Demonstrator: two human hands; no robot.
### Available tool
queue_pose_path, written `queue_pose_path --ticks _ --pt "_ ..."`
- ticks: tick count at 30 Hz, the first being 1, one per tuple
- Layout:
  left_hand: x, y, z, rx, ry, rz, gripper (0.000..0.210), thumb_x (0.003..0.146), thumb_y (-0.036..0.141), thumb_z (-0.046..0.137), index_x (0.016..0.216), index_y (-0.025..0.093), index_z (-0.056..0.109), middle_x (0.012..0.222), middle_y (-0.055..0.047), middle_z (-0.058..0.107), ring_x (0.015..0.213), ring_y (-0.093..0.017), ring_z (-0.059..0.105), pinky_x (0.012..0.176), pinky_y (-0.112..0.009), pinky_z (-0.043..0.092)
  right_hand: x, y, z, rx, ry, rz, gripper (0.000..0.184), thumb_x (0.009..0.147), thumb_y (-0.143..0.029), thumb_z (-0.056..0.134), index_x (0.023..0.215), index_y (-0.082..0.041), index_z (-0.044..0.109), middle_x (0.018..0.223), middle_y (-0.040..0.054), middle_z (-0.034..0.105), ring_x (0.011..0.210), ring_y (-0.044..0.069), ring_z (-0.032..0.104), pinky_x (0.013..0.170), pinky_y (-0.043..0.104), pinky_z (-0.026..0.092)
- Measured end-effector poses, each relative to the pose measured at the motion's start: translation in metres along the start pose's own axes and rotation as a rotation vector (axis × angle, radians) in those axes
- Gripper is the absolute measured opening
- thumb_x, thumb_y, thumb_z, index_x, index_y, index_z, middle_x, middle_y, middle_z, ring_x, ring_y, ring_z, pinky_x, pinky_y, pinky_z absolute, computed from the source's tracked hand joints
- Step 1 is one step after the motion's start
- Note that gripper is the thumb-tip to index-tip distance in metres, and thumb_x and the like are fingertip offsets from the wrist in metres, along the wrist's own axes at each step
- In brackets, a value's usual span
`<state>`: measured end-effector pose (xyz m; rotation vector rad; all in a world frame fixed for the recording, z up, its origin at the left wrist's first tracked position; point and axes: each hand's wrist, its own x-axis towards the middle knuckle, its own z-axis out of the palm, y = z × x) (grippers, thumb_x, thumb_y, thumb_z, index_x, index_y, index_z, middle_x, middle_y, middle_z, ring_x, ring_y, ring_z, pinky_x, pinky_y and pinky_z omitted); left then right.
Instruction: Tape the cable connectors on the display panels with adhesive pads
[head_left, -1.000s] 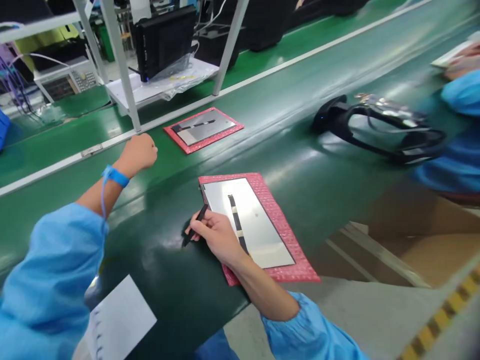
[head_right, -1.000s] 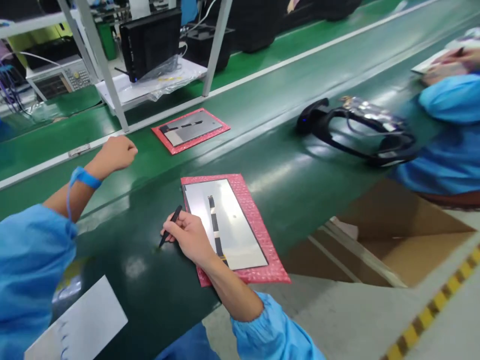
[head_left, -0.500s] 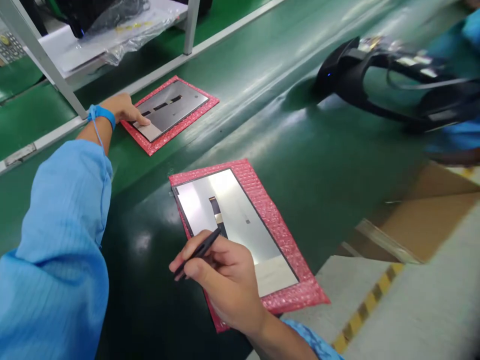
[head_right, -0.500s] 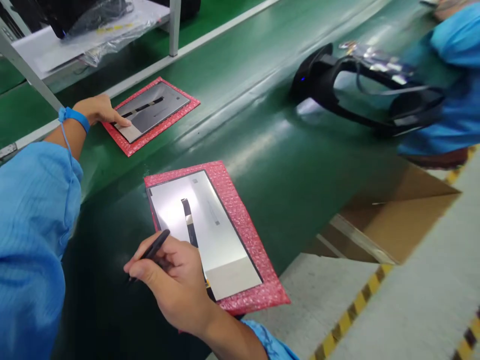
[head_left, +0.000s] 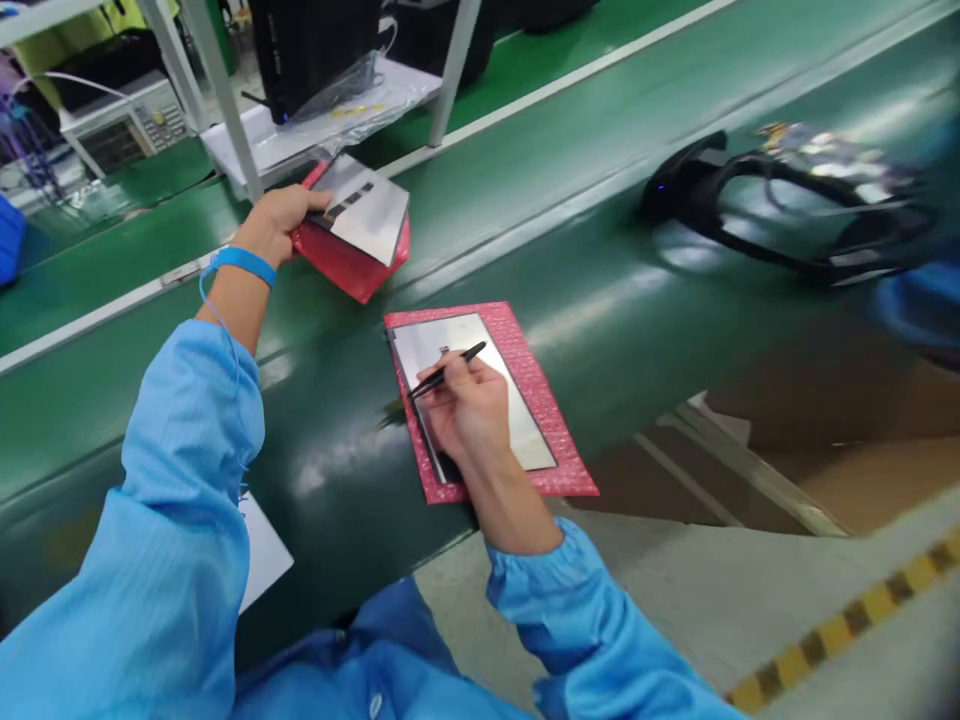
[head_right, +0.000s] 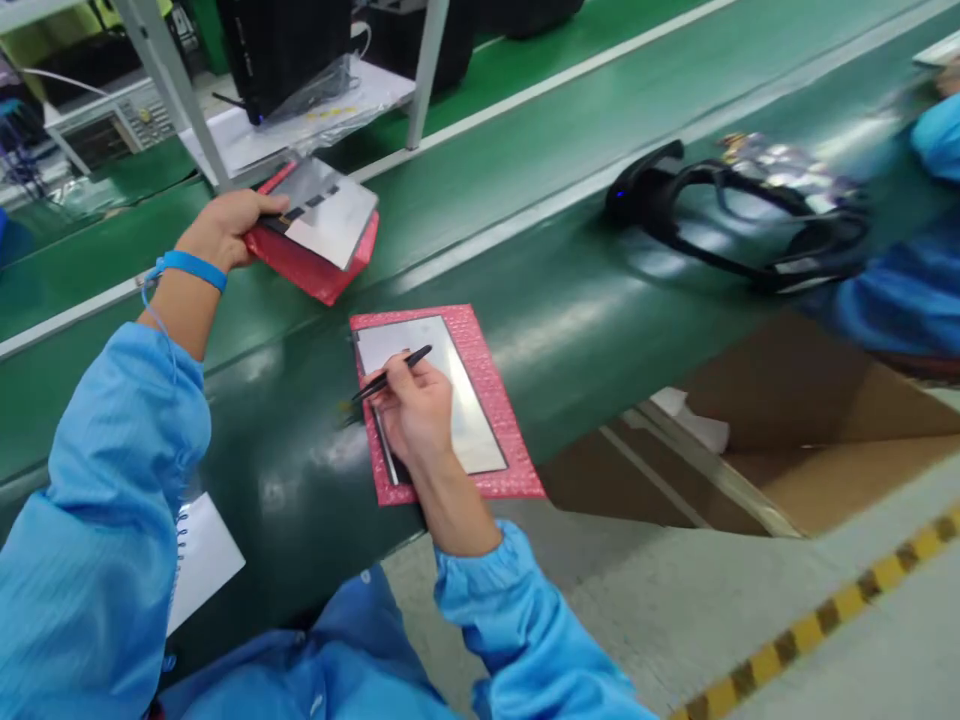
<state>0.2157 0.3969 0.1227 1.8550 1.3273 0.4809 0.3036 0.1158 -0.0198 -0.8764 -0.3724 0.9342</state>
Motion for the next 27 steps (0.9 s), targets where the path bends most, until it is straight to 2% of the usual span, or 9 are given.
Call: queue_pose_path --ticks 3,5,7,12,15,18,20,24,27 --pt "-0.089 -0.029 -0.011 -0.242 0.053 -0.059 0.033 0.116 0.024 0.046 0.137 0.011 0.067 0.107 -0.002 0.079 0.114 -0.021 0.076 0.101 -0.04 0.058 0.006 0.002 -0.008 0.049 0.056 -0.046 0.056 0.06 -0.058 0.103 0.075 -0.022 0.063 0.066 -0.0026 0.07 0.048 0.01 0.06 0.043 0.019 0.048" --pt "-0.165 -0.056 -0.004 -0.43 0.118 -0.091 0.035 0.111 0.037 0.059 0.133 0.012 0.071 0.112 -0.006 0.081 0.109 -0.024 0.078 0.098 -0.041 0.061 0.01 0.004 -0.014 0.074 0.094 -0.078 0.048 0.069 -0.051 0.099 0.074 -0.022 0.062 0.065 -0.0042 0.067 0.051 0.01 0.062 0.044 0.018 0.047" --pt "-0.241 -0.082 0.016 -0.673 0.219 -0.153 0.048 0.094 0.05 0.08 0.121 0.011 0.076 0.113 -0.012 0.082 0.106 -0.029 0.079 0.097 -0.042 0.063 0.009 0.007 -0.019 0.087 0.115 -0.106 0.042 0.078 -0.05 0.094 0.074 -0.023 0.062 0.066 -0.0044 0.066 0.054 0.009 0.063 0.044 0.018 0.047" --pt "-0.374 -0.121 0.079 -0.71 0.312 -0.285 0.049 0.092 0.059 0.072 0.111 0.014 0.078 0.112 -0.012 0.083 0.111 -0.029 0.078 0.099 -0.04 0.062 -0.016 0.007 -0.029 -0.012 0.032 -0.089 0.042 0.079 -0.057 0.094 0.077 -0.028 0.065 0.069 -0.0033 0.068 0.058 0.011 0.065 0.046 0.021 0.049" --pt "-0.407 -0.133 0.093 -0.605 0.238 -0.352 0.039 0.097 0.054 0.064 0.095 0.017 0.077 0.096 -0.008 0.082 0.098 -0.027 0.078 0.087 -0.035 0.061 -0.044 0.004 -0.028 -0.093 0.017 -0.129 0.045 0.075 -0.059 0.096 0.076 -0.026 0.066 0.067 -0.0025 0.069 0.052 0.012 0.063 0.044 0.021 0.049" --pt "-0.423 -0.14 0.086 -0.423 0.088 -0.409 0.034 0.098 0.045 0.061 0.074 0.021 0.069 0.068 -0.003 0.07 0.068 -0.023 0.069 0.066 -0.033 0.053 -0.073 0.002 -0.019 -0.17 0.007 -0.164 0.051 0.069 -0.063 0.099 0.077 -0.022 0.068 0.064 -0.002 0.07 0.046 0.011 0.06 0.04 0.02 0.048" --pt "-0.429 -0.138 0.078 -0.272 0.02 -0.427 0.028 0.095 0.037 0.064 0.071 0.023 0.065 0.065 -0.002 0.066 0.064 -0.023 0.064 0.066 -0.034 0.049 -0.091 -0.001 -0.011 -0.234 -0.062 -0.115 0.05 0.07 -0.061 0.099 0.079 -0.022 0.07 0.066 -0.0021 0.072 0.048 0.011 0.062 0.043 0.02 0.052" --pt "-0.436 -0.125 0.073 0.125 0.074 -0.395 0.013 0.096 0.031 0.067 0.088 0.023 0.072 0.088 -0.011 0.074 0.09 -0.035 0.067 0.086 -0.048 0.049 -0.118 -0.006 0.001 -0.318 -0.21 0.033 0.043 0.078 -0.058 0.097 0.082 -0.021 0.074 0.077 0.0007 0.076 0.064 0.013 0.073 0.055 0.02 0.061" --pt "-0.441 -0.125 0.084 0.47 0.15 -0.071 0.031 0.1 0.032 0.069 0.127 0.017 0.071 0.129 -0.019 0.073 0.12 -0.041 0.065 0.099 -0.054 0.051 -0.129 -0.008 0.002 -0.383 -0.228 0.104 0.042 0.079 -0.057 0.096 0.083 -0.02 0.075 0.078 0.0008 0.076 0.065 0.013 0.073 0.057 0.022 0.063"
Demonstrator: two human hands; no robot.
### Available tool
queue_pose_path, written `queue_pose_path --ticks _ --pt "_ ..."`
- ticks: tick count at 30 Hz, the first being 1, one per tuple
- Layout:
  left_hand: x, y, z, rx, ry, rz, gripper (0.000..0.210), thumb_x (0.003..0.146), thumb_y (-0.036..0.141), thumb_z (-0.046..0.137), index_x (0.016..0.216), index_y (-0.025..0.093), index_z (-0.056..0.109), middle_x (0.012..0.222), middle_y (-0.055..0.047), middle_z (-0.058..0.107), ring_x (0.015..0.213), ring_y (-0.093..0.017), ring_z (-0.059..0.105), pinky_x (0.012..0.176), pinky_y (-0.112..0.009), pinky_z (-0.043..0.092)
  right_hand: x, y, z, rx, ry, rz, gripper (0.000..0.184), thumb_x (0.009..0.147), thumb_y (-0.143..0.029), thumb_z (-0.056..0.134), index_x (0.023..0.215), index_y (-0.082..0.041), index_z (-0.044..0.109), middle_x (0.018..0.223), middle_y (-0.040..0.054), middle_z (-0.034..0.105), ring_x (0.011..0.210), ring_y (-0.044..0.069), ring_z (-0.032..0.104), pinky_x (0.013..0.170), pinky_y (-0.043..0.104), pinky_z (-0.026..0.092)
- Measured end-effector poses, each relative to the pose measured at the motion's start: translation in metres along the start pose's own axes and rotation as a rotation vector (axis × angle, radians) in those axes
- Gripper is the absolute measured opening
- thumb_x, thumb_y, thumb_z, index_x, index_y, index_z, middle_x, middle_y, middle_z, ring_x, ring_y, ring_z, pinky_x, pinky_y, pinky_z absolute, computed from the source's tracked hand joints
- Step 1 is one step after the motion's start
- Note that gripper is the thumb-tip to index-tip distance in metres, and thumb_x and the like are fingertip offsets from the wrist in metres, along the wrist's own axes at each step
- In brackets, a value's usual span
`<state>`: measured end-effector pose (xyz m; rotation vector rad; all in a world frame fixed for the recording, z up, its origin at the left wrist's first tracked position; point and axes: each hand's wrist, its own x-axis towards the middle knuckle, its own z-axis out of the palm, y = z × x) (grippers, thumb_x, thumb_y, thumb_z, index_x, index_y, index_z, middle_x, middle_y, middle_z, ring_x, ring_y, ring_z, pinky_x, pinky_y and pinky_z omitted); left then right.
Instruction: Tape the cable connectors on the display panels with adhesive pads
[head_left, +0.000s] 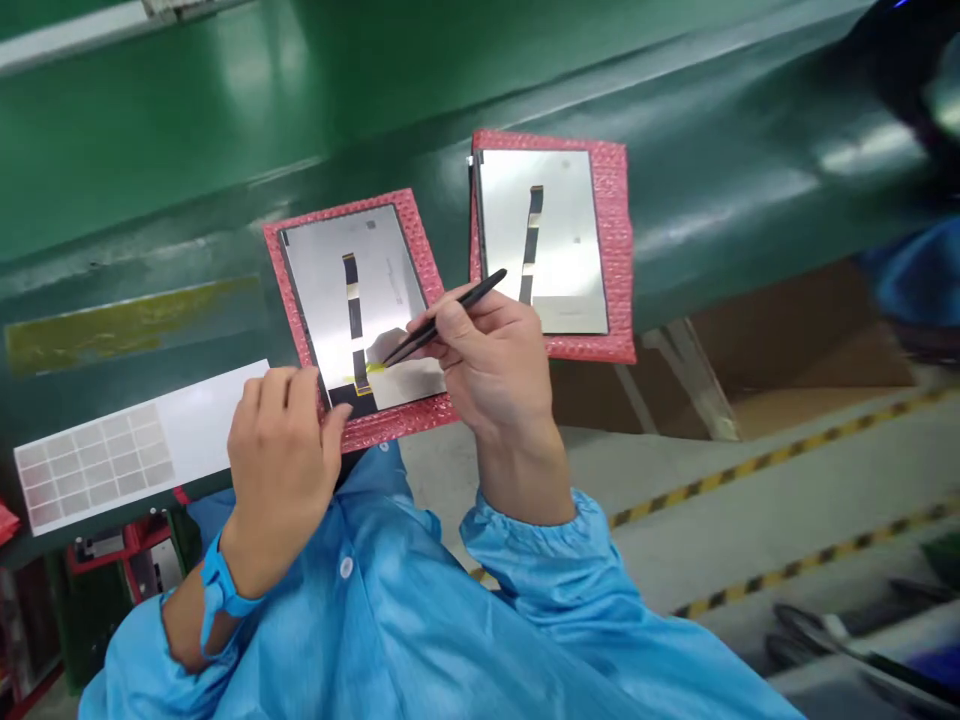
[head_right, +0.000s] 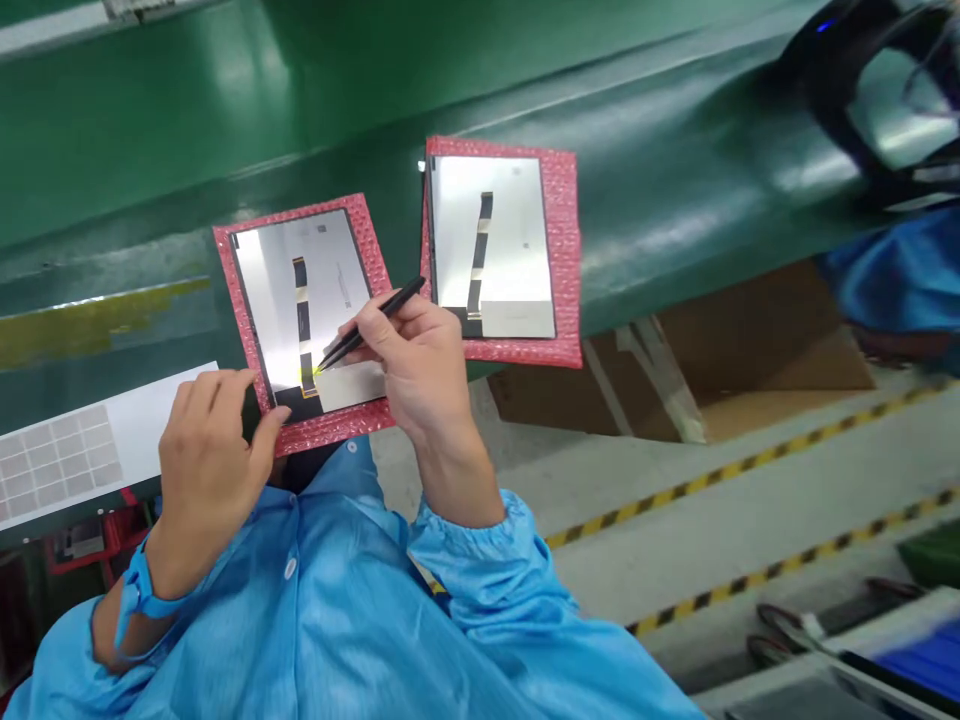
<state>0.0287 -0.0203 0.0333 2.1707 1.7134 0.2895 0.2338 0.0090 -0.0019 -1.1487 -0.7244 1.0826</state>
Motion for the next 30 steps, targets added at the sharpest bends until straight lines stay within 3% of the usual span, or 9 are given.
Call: queue_pose_path --ticks 2,4,9,16,22,25,30 --pt "-0.004 -0.003 0.012 0.042 0.023 0.214 0.053 0.1 0.031 0.07 0.149 0.015 0.059 0.153 -0.021 0.063 0.139 -0.042 0.056 0.108 -0.054 0.049 -0.003 0.001 -0.001 -0.061 0.0 0.022 0.041 0.079 -0.055 0.096 0.083 -0.02 0.074 0.074 -0.0007 0.074 0.062 0.012 0.072 0.055 0.02 0.062" --pt "-0.007 -0.01 0.025 0.011 0.017 0.284 0.062 0.103 0.034 0.068 0.159 0.016 0.049 0.162 -0.02 0.056 0.147 -0.041 0.051 0.114 -0.055 0.047 -0.003 0.002 -0.003 -0.114 -0.008 0.041 0.038 0.08 -0.051 0.096 0.084 -0.021 0.073 0.074 -0.0008 0.075 0.064 0.013 0.074 0.053 0.018 0.059" --pt "-0.008 -0.018 0.036 -0.08 0.039 0.275 0.062 0.105 0.044 0.066 0.16 0.019 0.049 0.163 -0.018 0.055 0.151 -0.039 0.049 0.121 -0.054 0.042 0.001 0.005 -0.006 -0.182 -0.054 0.098 0.035 0.083 -0.046 0.094 0.086 -0.022 0.069 0.074 -0.002 0.076 0.062 0.012 0.074 0.05 0.017 0.056" --pt "-0.007 -0.011 0.04 -0.094 0.126 0.28 0.051 0.105 0.034 0.068 0.154 0.028 0.057 0.159 -0.013 0.061 0.149 -0.036 0.055 0.123 -0.054 0.043 0.005 0.01 -0.01 -0.22 -0.059 0.13 0.03 0.088 -0.041 0.091 0.089 -0.019 0.07 0.078 -0.0041 0.073 0.068 0.011 0.076 0.055 0.015 0.055" --pt "-0.006 -0.012 0.042 -0.128 0.1 0.258 0.055 0.101 0.035 0.072 0.154 0.033 0.059 0.16 -0.009 0.06 0.149 -0.038 0.055 0.127 -0.058 0.041 0.006 0.005 -0.01 -0.294 -0.061 0.132 0.031 0.088 -0.041 0.09 0.086 -0.02 0.067 0.078 -0.0049 0.072 0.071 0.013 0.077 0.054 0.017 0.055" --pt "-0.006 -0.012 0.041 -0.131 0.084 0.247 0.057 0.1 0.035 0.073 0.155 0.035 0.059 0.162 -0.008 0.059 0.15 -0.039 0.053 0.128 -0.059 0.04 0.006 0.003 -0.009 -0.328 -0.07 0.151 0.031 0.089 -0.041 0.091 0.083 -0.023 0.067 0.078 -0.0014 0.073 0.074 0.017 0.077 0.054 0.023 0.058" --pt "-0.006 -0.01 0.039 -0.075 0.088 0.267 0.055 0.099 0.036 0.074 0.152 0.034 0.06 0.16 -0.01 0.06 0.15 -0.038 0.054 0.126 -0.061 0.044 0.008 0.004 -0.009 -0.348 -0.051 0.131 0.038 0.077 -0.056 0.098 0.076 -0.033 0.067 0.081 0.0041 0.076 0.076 0.026 0.074 0.052 0.039 0.061"
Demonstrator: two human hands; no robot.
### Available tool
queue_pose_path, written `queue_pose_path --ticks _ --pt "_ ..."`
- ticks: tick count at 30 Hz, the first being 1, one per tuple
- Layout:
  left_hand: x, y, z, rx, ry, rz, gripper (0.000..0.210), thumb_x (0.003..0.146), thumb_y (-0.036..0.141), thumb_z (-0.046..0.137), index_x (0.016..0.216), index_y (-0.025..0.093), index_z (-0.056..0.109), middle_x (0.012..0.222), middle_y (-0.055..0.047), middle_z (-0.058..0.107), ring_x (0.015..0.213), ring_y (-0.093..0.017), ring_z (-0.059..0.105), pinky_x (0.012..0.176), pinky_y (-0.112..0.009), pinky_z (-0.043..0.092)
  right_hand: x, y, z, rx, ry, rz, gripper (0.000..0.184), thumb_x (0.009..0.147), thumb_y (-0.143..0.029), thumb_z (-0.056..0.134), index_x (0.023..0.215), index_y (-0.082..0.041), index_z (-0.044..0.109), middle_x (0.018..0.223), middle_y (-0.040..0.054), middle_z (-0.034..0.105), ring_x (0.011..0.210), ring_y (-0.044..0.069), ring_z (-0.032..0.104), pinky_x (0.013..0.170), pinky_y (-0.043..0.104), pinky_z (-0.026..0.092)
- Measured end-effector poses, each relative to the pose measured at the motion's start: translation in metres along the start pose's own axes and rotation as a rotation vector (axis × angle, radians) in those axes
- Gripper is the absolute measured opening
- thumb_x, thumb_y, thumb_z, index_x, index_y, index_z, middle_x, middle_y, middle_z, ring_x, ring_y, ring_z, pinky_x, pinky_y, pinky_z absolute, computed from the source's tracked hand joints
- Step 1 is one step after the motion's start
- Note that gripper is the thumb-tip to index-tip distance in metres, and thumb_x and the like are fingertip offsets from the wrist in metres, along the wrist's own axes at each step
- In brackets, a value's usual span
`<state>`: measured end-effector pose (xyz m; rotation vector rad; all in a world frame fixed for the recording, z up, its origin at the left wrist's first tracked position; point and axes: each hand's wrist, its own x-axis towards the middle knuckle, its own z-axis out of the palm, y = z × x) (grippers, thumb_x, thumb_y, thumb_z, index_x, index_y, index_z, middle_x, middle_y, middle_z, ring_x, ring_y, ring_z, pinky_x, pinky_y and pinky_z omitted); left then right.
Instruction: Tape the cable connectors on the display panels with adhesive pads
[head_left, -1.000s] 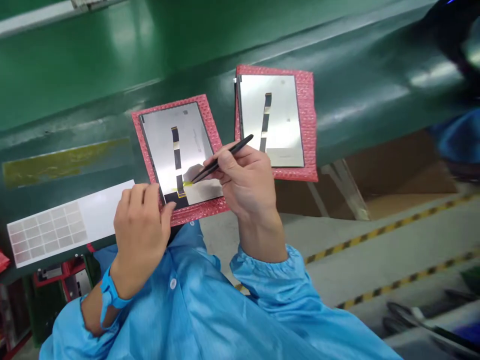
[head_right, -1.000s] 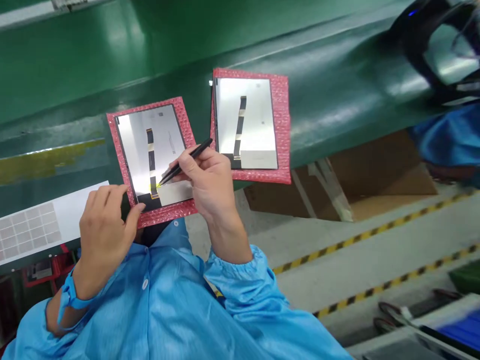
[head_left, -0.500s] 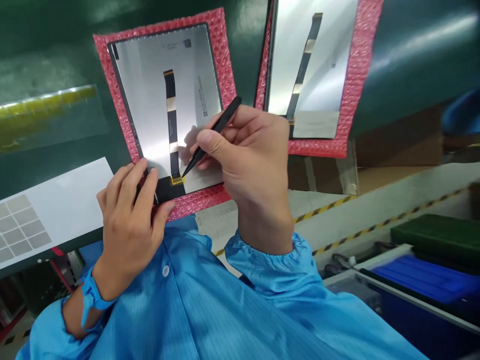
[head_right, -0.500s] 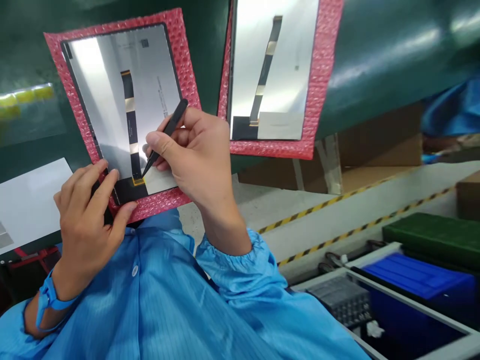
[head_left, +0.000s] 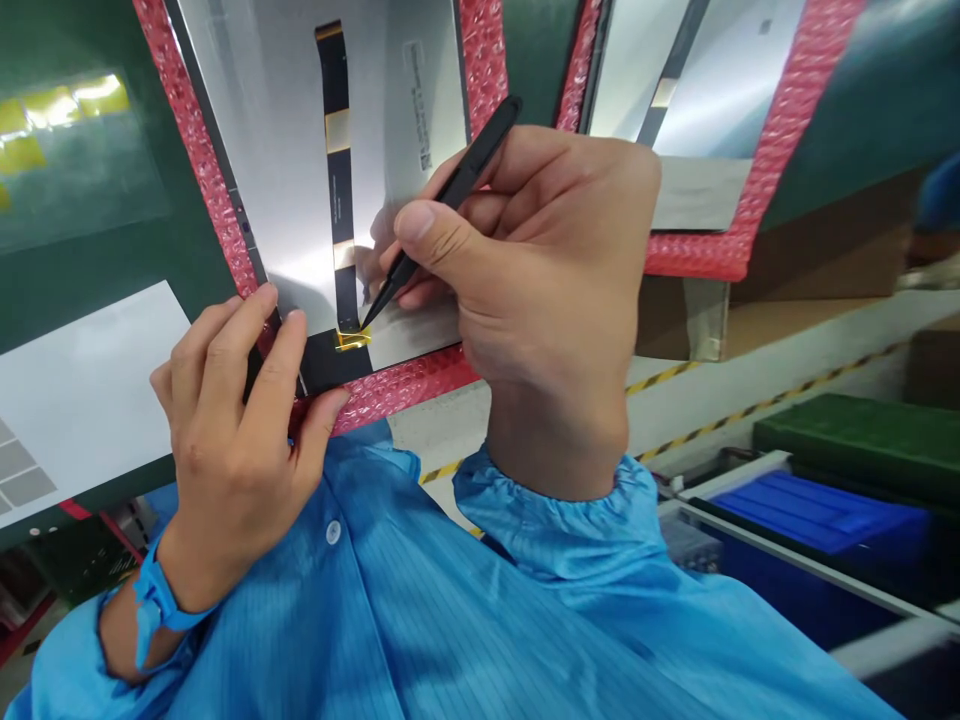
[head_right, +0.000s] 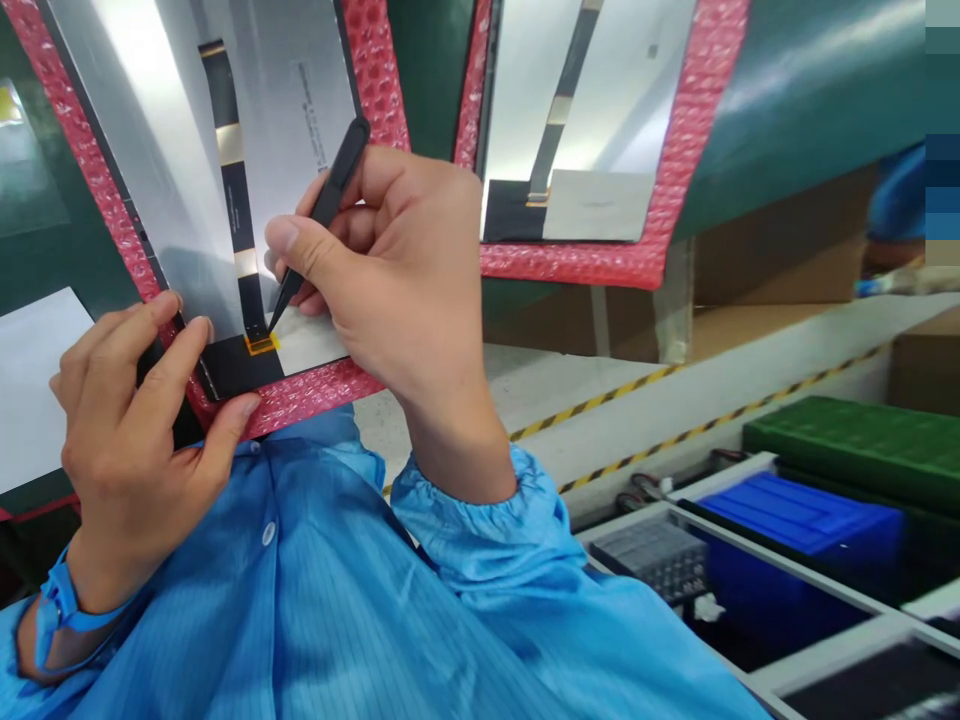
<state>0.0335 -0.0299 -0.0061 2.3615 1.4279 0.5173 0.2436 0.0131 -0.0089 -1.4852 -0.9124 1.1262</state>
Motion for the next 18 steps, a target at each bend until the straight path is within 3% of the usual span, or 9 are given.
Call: queue_pose_path --ticks 7,18 --pt "0.001 0.0003 0.0007 0.011 0.005 0.032 0.049 0.099 0.035 0.075 0.147 0.033 0.065 0.156 -0.012 0.062 0.148 -0.039 0.056 0.123 -0.063 0.046 -0.0003 -0.0003 -0.0012 -0.061 -0.028 0.033 0.043 0.079 -0.064 0.094 0.08 -0.033 0.063 0.085 0.0041 0.074 0.085 0.028 0.073 0.063 0.043 0.064" --pt "-0.0014 0.0064 0.001 0.143 -0.008 0.108 0.042 0.1 0.031 0.074 0.142 0.032 0.072 0.156 -0.017 0.061 0.143 -0.048 0.054 0.106 -0.069 0.043 -0.0034 0.0063 0.0045 -0.033 0.07 -0.085 0.039 0.075 -0.058 0.097 0.073 -0.033 0.067 0.078 0.002 0.075 0.073 0.027 0.074 0.05 0.04 0.06"
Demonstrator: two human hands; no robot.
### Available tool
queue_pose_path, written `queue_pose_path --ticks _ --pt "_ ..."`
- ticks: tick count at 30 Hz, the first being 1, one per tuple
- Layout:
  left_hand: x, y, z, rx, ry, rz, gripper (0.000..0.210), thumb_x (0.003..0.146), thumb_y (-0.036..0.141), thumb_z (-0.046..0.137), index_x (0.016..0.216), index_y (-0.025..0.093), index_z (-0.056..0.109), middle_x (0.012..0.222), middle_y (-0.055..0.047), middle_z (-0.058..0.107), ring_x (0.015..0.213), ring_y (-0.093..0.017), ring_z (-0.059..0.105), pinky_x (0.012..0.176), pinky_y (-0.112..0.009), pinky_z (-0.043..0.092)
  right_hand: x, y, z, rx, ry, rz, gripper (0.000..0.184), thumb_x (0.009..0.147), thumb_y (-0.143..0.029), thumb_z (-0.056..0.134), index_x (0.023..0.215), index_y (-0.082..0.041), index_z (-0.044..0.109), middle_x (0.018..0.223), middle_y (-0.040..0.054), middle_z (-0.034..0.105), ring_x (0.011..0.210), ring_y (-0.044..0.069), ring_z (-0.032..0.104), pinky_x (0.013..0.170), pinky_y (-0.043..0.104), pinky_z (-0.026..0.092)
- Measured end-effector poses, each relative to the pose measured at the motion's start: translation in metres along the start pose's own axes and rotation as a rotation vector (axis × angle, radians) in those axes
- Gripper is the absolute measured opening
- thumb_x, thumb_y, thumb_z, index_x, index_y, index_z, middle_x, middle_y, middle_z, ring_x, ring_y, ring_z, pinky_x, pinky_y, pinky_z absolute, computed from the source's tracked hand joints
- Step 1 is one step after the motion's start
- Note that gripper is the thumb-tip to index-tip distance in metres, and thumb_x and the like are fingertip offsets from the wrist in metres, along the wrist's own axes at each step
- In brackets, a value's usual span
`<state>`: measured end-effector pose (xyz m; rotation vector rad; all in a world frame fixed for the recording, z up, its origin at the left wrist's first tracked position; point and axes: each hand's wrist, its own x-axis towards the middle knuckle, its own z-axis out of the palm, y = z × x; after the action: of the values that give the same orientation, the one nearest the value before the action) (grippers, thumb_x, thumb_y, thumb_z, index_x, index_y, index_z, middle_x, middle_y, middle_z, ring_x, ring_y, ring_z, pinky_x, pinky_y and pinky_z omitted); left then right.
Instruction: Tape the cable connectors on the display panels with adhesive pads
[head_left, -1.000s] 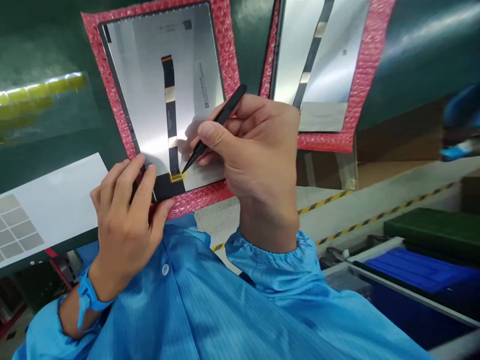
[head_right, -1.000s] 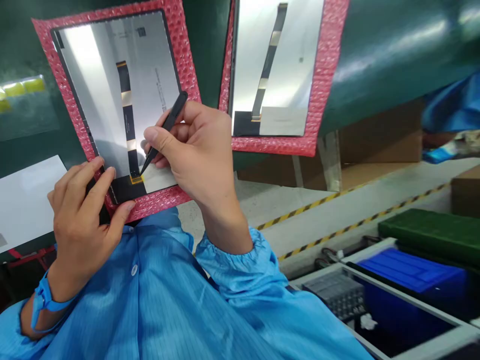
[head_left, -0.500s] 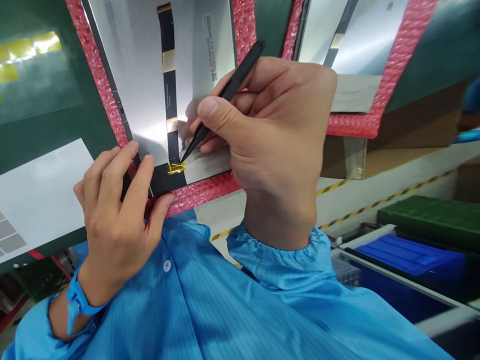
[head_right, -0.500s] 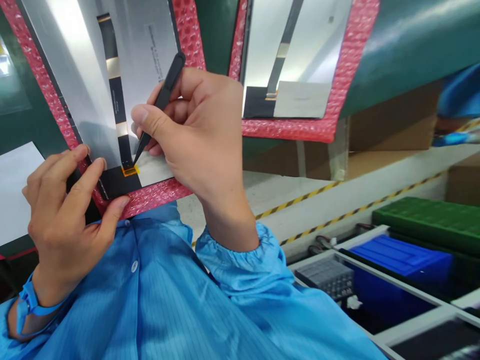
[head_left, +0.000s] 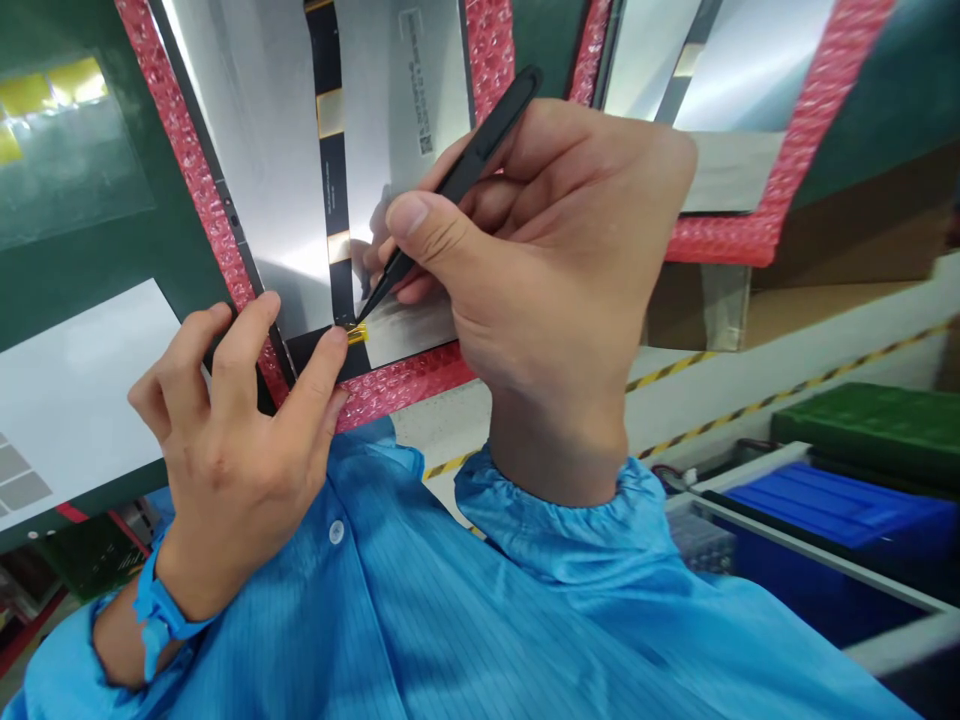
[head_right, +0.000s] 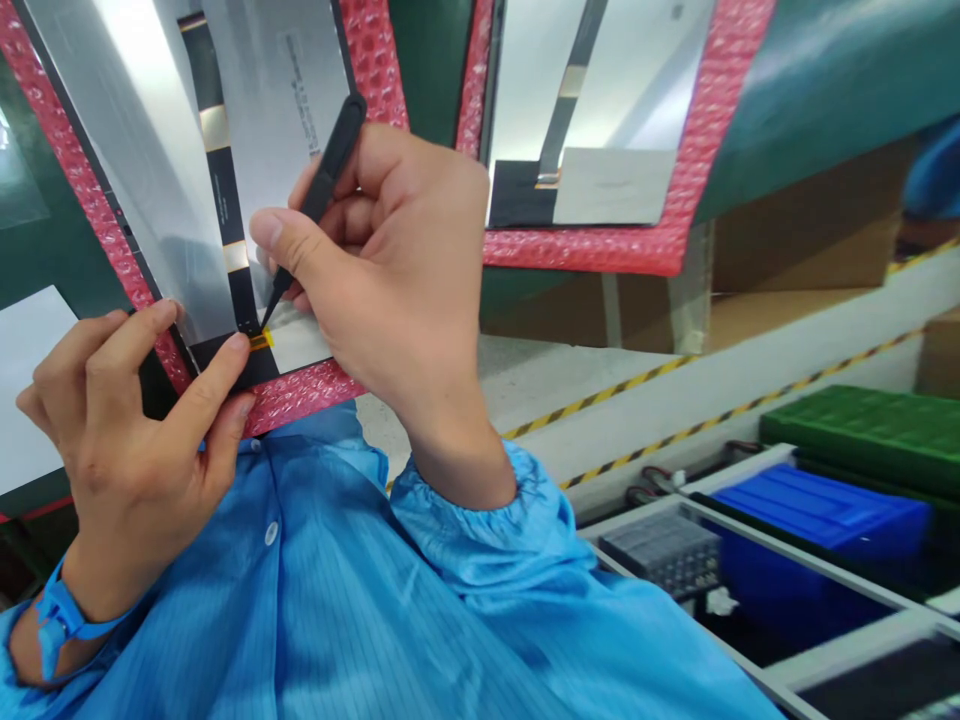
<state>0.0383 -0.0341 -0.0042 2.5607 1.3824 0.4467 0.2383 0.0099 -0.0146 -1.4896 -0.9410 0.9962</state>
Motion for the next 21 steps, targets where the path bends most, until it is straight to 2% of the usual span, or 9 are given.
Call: queue_pose_path --ticks 5,8,10,12,15,18,21 --pt "-0.001 0.003 0.0 0.065 0.039 0.044 0.04 0.099 0.026 0.075 0.139 0.025 0.073 0.147 -0.022 0.065 0.139 -0.05 0.057 0.101 -0.067 0.043 -0.006 0.005 0.001 0.064 0.156 -0.076 0.027 0.089 -0.035 0.09 0.081 -0.027 0.066 0.074 0.0014 0.074 0.067 0.023 0.074 0.048 0.034 0.058" --pt "0.0 0.004 0.002 0.063 0.053 0.06 0.039 0.1 0.021 0.071 0.139 0.025 0.072 0.148 -0.021 0.065 0.139 -0.047 0.058 0.104 -0.064 0.042 -0.005 0.01 0.001 0.127 0.171 -0.101 0.022 0.093 -0.026 0.085 0.085 -0.024 0.065 0.073 -0.0008 0.074 0.065 0.019 0.075 0.044 0.027 0.055" --pt "0.003 0.005 0.003 0.041 0.019 0.054 0.043 0.1 0.019 0.069 0.142 0.029 0.07 0.154 -0.018 0.062 0.142 -0.045 0.056 0.108 -0.064 0.04 -0.003 0.013 0.001 0.145 0.172 -0.104 0.018 0.094 -0.025 0.081 0.086 -0.023 0.065 0.072 -0.0032 0.072 0.065 0.016 0.075 0.045 0.023 0.053" --pt "0.006 0.008 0.003 0.006 -0.037 0.047 0.05 0.1 0.017 0.067 0.147 0.032 0.066 0.161 -0.015 0.057 0.147 -0.045 0.051 0.115 -0.066 0.035 -0.001 0.016 0.001 0.139 0.172 -0.1 0.02 0.094 -0.028 0.082 0.086 -0.024 0.065 0.071 -0.0044 0.071 0.063 0.014 0.073 0.046 0.022 0.053" --pt "0.008 0.011 0.002 -0.012 -0.107 0.054 0.057 0.1 0.013 0.064 0.154 0.032 0.06 0.168 -0.014 0.05 0.153 -0.044 0.045 0.122 -0.068 0.027 -0.001 0.022 -0.001 0.109 0.17 -0.068 0.03 0.091 -0.042 0.088 0.091 -0.028 0.062 0.076 -0.0031 0.071 0.067 0.016 0.072 0.051 0.027 0.057" --pt "0.005 0.009 0.004 0.032 -0.089 0.051 0.055 0.103 0.015 0.062 0.155 0.032 0.057 0.171 -0.015 0.047 0.154 -0.043 0.043 0.122 -0.069 0.026 -0.003 0.025 -0.001 0.069 0.188 -0.044 0.036 0.089 -0.053 0.088 0.096 -0.031 0.06 0.08 -0.0011 0.071 0.072 0.019 0.072 0.055 0.032 0.06" --pt "-0.002 0.005 0.007 0.068 -0.053 0.034 0.053 0.105 0.022 0.064 0.156 0.032 0.055 0.174 -0.018 0.041 0.156 -0.045 0.042 0.119 -0.07 0.027 -0.006 0.025 0.002 0.03 0.221 -0.071 0.031 0.092 -0.05 0.085 0.092 -0.031 0.06 0.08 -0.0012 0.071 0.068 0.018 0.07 0.056 0.033 0.061"
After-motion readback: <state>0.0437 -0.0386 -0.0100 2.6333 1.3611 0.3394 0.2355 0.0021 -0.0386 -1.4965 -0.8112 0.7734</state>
